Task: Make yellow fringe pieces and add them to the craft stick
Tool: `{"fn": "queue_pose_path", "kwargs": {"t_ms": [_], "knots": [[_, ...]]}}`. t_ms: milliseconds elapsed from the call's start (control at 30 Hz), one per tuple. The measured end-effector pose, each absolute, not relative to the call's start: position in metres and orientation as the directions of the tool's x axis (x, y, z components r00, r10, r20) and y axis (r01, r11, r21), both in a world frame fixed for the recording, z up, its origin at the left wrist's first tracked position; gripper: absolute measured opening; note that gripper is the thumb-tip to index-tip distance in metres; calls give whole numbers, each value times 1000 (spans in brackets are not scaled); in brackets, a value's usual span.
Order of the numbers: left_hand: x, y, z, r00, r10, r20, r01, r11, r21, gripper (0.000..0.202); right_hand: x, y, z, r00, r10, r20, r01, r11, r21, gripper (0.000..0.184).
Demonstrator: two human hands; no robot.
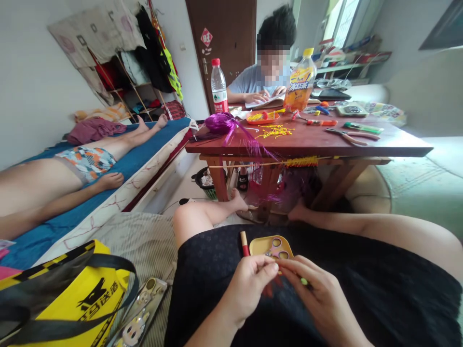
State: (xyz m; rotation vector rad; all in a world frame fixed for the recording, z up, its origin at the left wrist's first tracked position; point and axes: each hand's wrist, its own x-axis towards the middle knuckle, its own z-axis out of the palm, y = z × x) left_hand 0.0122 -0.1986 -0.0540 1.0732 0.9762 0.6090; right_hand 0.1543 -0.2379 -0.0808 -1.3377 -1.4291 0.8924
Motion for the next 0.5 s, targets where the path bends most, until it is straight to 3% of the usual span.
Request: {"fn": "queue_pose_path", "kwargs": {"t_ms": [100,200,333,500], "knots": [[9,-206,-54,453,812,-368,62,383,922,28,149,-249,-83,18,965,261,413,230,-881,20],[6,-209,-58,451,803,-389,61,407,912,30,147,-254,-81,-45,967,250,440,244,-864,22],[4,-209,-64,399,823,-404,93,402,911,27,162,-234,-87,-121,992,20,645,94,-759,26],[1,-198,-74,331,856,-397,109,383,917,22,191,-183,-141,129,956,-265,834,-249,-493,14]]}}
